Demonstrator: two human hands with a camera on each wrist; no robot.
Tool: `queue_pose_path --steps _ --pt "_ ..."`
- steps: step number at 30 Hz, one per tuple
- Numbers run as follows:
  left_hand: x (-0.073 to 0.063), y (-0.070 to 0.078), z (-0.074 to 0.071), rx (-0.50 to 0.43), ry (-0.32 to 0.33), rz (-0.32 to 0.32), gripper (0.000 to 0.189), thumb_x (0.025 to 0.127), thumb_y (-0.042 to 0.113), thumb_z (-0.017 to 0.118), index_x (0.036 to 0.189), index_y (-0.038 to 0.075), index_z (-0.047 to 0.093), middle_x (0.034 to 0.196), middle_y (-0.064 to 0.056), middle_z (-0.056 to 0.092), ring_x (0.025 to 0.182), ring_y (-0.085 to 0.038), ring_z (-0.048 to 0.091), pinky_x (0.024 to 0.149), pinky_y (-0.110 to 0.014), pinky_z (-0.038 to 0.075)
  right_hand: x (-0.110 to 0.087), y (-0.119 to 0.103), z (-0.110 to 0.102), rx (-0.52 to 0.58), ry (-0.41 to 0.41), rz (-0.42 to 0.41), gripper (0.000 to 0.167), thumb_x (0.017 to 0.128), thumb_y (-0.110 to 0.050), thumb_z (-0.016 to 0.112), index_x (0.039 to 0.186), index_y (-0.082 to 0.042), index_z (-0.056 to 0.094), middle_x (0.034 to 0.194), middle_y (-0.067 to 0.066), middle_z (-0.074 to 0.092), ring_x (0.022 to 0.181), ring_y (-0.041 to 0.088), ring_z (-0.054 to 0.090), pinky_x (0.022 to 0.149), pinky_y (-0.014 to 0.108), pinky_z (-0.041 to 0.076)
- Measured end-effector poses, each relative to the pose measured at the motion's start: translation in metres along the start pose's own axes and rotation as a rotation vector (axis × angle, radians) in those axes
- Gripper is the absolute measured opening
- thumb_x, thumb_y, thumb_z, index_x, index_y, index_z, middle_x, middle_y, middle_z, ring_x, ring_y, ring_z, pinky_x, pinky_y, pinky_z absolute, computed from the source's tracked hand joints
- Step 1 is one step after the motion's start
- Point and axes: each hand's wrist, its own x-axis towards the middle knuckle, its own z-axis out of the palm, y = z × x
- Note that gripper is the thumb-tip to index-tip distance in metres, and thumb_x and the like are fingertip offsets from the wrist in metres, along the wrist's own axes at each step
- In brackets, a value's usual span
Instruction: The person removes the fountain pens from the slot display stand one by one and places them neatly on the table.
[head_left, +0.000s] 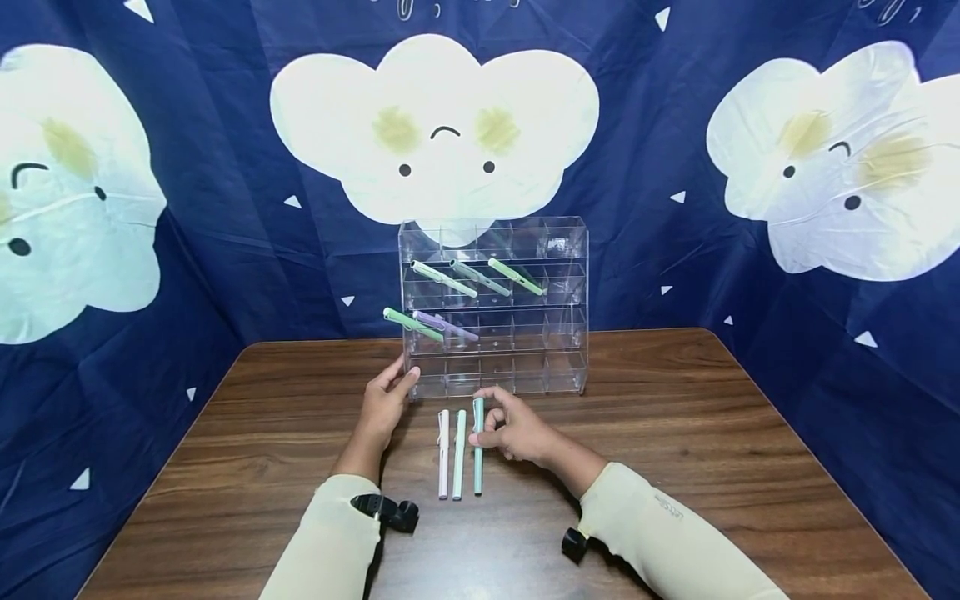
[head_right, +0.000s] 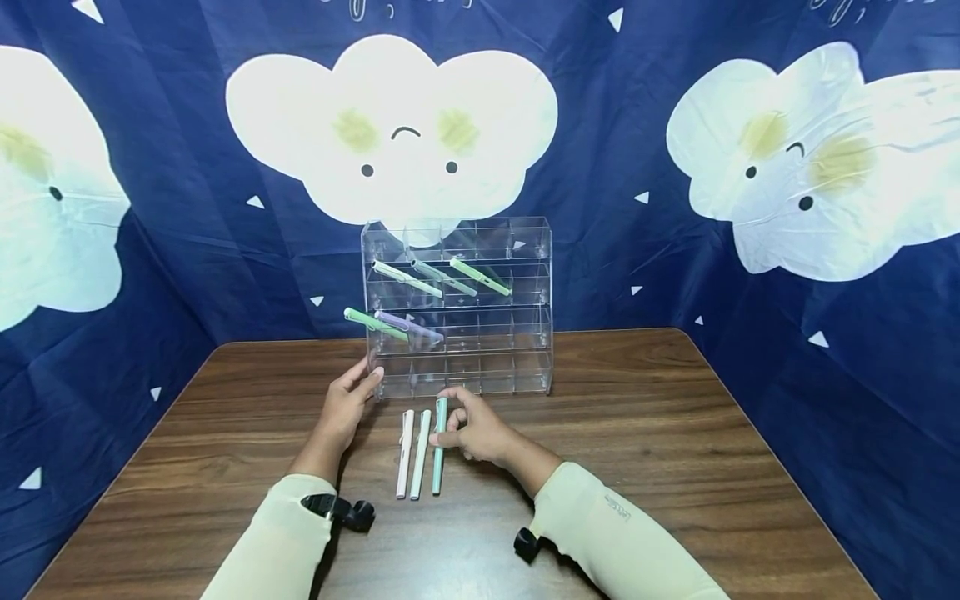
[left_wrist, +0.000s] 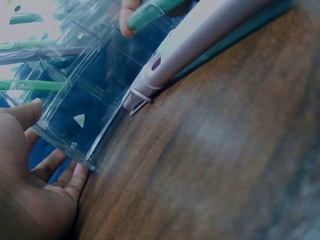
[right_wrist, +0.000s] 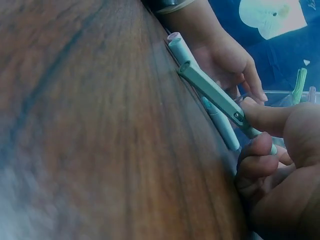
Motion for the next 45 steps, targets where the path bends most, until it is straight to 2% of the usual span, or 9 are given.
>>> queue_pose_path --steps 3,9,24,35,45 --pt "0.0003 -0.0007 0.0002 -0.010 0.001 0.000 0.057 0.109 0.026 0.071 0.162 0.019 0.054 0.133 -0.014 0.069 0.091 -0.008 0.057 0.070 -0.019 0.048 -0.0002 0.0026 -0.0005 0.021 -0.009 0.019 0.076 0.096 -0.002 0.081 0.160 -0.002 0.039 0.076 -0.003 0.056 0.047 0.010 0.044 0.042 0.024 0.036" --pt "0.0010 -0.0017 0.0000 -0.007 0.000 0.004 0.057 0.109 0.024 0.071 0.162 0.019 0.054 0.142 -0.019 0.066 0.093 -0.004 0.057 0.072 -0.018 0.049 0.0009 0.0057 -0.0006 0.031 -0.025 0.021 0.078 0.096 -0.004 0.081 0.162 -0.001 0.039 0.074 -0.004 0.061 0.044 0.009 0.046 0.039 0.023 0.036" --pt "0.0031 -0.0005 -0.0002 -0.009 -0.008 0.001 0.059 0.108 0.028 0.073 0.162 0.017 0.053 0.131 -0.012 0.069 0.090 -0.009 0.057 0.067 -0.021 0.048 0.0038 0.0077 0.0028 -0.060 -0.006 0.071 0.076 0.095 -0.006 0.083 0.159 0.002 0.044 0.074 -0.003 0.062 0.047 0.008 0.043 0.041 0.022 0.033" --pt "0.0042 -0.0018 -0.0018 0.004 -0.022 -0.011 0.060 0.110 0.029 0.070 0.165 0.018 0.049 0.150 -0.023 0.062 0.098 -0.006 0.058 0.074 -0.021 0.051 0.0027 0.0051 0.0058 -0.071 -0.016 0.082 0.080 0.096 -0.006 0.081 0.162 0.007 0.039 0.074 -0.004 0.061 0.047 0.008 0.043 0.042 0.022 0.034" --pt "0.0034 -0.0012 -0.0012 -0.005 -0.018 0.002 0.060 0.109 0.029 0.071 0.164 0.016 0.051 0.135 -0.015 0.069 0.093 -0.009 0.058 0.069 -0.022 0.049 0.0040 0.0070 0.0044 -0.055 -0.024 0.073 0.082 0.096 -0.002 0.080 0.164 0.009 0.035 0.075 -0.003 0.061 0.049 0.007 0.043 0.047 0.022 0.039"
